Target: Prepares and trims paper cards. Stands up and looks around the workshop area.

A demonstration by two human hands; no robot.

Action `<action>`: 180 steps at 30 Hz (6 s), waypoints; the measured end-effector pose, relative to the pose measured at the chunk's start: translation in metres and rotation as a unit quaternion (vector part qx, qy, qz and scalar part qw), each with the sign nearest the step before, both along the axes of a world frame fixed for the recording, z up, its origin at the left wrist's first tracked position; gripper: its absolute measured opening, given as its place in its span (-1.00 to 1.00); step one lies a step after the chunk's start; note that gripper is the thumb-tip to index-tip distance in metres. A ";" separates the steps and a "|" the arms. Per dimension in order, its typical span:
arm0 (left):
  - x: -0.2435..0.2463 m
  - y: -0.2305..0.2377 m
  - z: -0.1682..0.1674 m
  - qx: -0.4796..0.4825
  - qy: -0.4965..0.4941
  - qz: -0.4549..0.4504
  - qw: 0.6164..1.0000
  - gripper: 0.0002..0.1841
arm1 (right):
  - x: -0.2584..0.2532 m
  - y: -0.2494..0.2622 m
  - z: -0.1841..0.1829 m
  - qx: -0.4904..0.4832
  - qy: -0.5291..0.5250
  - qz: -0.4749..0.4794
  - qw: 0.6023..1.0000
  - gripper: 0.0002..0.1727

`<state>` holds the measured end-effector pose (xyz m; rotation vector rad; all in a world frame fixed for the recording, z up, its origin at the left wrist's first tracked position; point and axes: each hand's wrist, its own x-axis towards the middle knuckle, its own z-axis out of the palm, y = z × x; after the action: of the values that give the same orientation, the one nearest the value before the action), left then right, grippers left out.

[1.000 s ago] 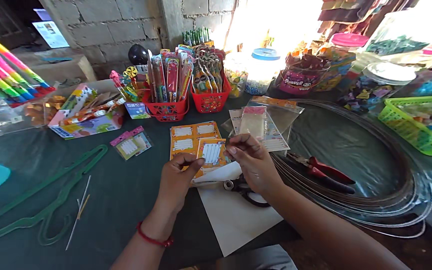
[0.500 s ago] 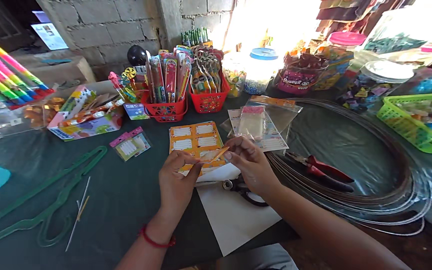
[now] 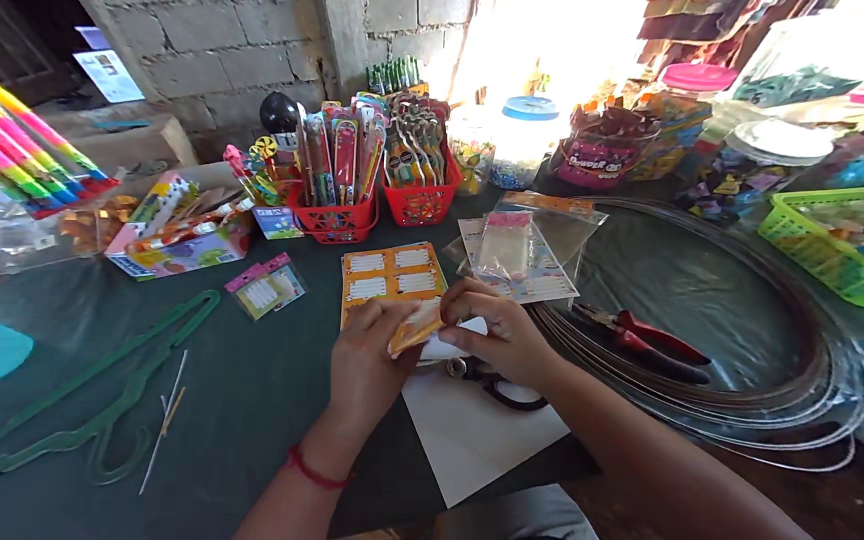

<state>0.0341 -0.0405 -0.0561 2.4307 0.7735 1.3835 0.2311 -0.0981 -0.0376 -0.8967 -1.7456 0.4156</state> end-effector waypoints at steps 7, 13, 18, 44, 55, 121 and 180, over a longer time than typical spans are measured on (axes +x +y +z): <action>-0.013 0.009 0.004 -0.186 -0.031 -0.312 0.931 -0.16 | 0.021 0.001 0.013 -0.150 -0.010 0.158 0.976 -0.91; -0.012 0.006 0.007 -0.131 0.028 -0.188 0.973 -0.72 | 0.021 -0.004 0.020 -0.191 -0.085 0.131 0.969 -0.81; -0.012 0.002 0.010 -0.141 0.075 -0.123 0.979 -0.79 | 0.022 -0.003 0.017 -0.174 -0.156 0.070 0.970 -0.78; -0.007 -0.001 0.004 -0.066 0.107 -0.094 0.988 -0.79 | 0.009 -0.007 0.007 -0.106 -0.257 -0.020 0.960 -0.79; -0.010 0.002 0.011 -0.239 -0.027 -0.109 0.965 -0.85 | 0.021 -0.005 0.017 -0.036 -0.199 -0.164 0.966 -0.60; -0.094 -0.046 0.040 -0.341 -0.036 -0.203 0.917 -0.54 | -0.019 -0.120 -0.024 -0.397 0.061 0.218 0.890 -0.18; -0.093 -0.044 0.031 -0.414 -0.029 -0.216 0.884 -0.45 | -0.021 -0.126 -0.027 -0.429 0.033 0.153 0.890 -0.28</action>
<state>-0.0593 -0.0842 -0.0249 1.7174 0.5815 0.7237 0.2103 -0.2238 -0.0645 -1.1812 -1.6288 1.4892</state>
